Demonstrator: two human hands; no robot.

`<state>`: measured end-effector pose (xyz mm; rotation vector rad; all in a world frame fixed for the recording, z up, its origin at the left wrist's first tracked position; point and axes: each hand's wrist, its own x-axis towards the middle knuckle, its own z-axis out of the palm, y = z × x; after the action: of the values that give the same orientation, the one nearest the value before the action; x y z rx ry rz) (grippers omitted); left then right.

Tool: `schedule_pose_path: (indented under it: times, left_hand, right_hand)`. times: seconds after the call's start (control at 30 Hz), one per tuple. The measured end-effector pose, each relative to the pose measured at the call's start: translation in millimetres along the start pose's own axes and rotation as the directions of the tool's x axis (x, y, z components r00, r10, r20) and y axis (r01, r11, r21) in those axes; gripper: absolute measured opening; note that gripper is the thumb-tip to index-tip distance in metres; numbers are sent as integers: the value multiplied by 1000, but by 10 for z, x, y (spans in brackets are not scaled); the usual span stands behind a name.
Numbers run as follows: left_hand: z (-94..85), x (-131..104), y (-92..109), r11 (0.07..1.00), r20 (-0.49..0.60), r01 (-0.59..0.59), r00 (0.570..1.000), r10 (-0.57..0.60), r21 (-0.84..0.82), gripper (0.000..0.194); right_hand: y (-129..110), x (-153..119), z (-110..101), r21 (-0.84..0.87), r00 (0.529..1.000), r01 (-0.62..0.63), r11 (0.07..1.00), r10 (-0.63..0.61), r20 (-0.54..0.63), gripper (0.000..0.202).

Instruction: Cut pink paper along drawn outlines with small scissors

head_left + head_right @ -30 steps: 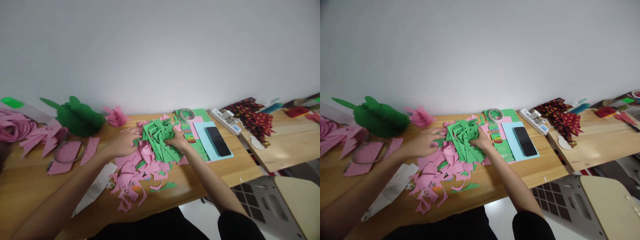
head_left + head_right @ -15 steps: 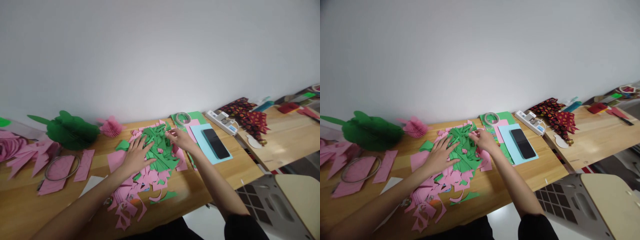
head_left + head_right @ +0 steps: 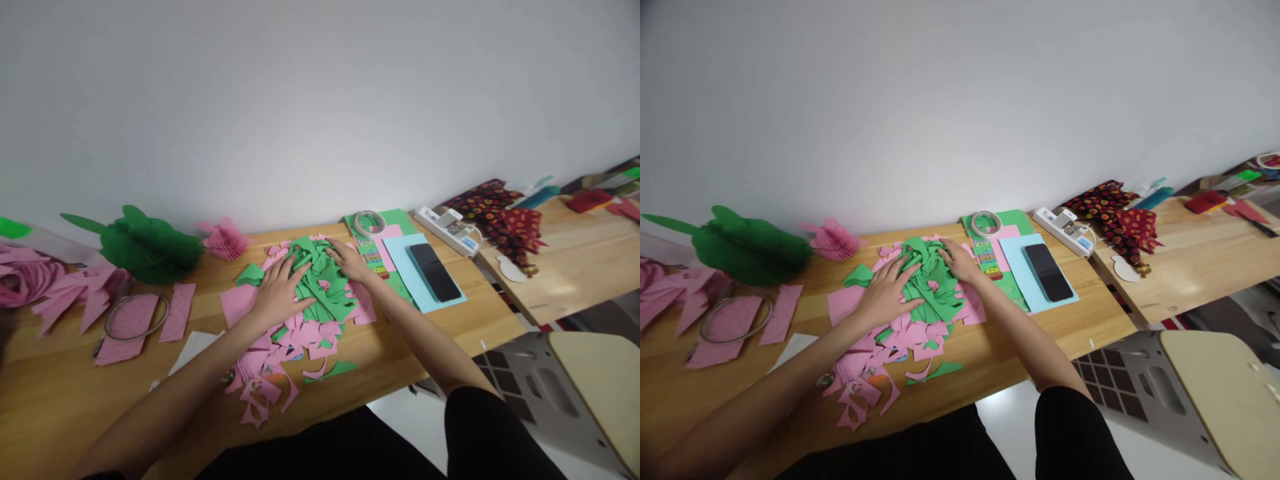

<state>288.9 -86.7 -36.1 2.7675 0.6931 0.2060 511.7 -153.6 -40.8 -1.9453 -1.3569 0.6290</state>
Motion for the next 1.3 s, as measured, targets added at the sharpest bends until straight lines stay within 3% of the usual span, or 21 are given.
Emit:
schedule_pose_path:
  times: [0.2, 0.3, 0.4, 0.47, 0.53, 0.6, 0.7, 0.8, 0.87, 0.93, 1.07, 1.2, 1.3]
  left_hand:
    - [-147, 26, -11, 991, -19, -34, 999, 31, -132, 82]
    - [-355, -25, -72, 966, -51, -62, 997, 50, -250, 70]
    - [-625, -250, -184, 933, -43, -63, 998, 51, -355, 55]
    - [-765, -519, -261, 950, -65, -53, 997, 35, -307, 51]
    - [-813, -850, -314, 980, -82, -8, 997, -8, -199, 50]
    - [-751, -1182, -335, 996, -46, 41, 998, -45, -83, 52]
    - [-526, -1552, -316, 996, 13, 78, 997, -79, 32, 65]
    - [-308, -1708, -267, 993, 23, 101, 994, -103, 54, 71]
    - [-226, -1735, -236, 991, 6, 124, 992, -124, 50, 67]
    - [-191, -1741, -216, 988, -32, 151, 988, -150, 24, 60]
    - [-179, -1747, -210, 980, -93, 197, 975, -200, -37, 46]
    - [-188, -1723, -181, 977, -170, 211, 962, -212, -25, 37]
    - [-215, -1668, -98, 990, -258, 142, 956, -138, -2, 42]
  right_hand:
    - [-35, -128, -302, 155, 989, -108, 982, 123, -88, 52]
    - [-43, -195, -524, 192, 982, -125, 974, 149, -115, 57]
    - [-131, -399, -702, 111, 965, -109, 988, 132, -226, 53]
    - [-269, -652, -735, -41, 945, -69, 997, 52, -324, 45]
    - [-461, -974, -645, -178, 961, 5, 984, -54, -272, 42]
    - [-671, -1295, -411, -264, 991, 117, 957, -131, -38, 42]
    - [-934, -1611, 118, -354, 913, 373, 858, -271, 305, 51]
    - [-1078, -1644, 613, -444, 842, 523, 728, -362, 400, 67]
    - [-1106, -1563, 811, -487, 829, 552, 677, -383, 407, 76]
    - [-1087, -1468, 885, -541, 865, 498, 678, -344, 365, 78]
    - [-977, -1392, 794, -613, 945, 325, 720, -274, 179, 54]
    - [-925, -1489, 697, -619, 918, 315, 720, -396, 6, 29]
    - [-982, -1580, 754, -617, 895, 392, 682, -439, 83, 18]
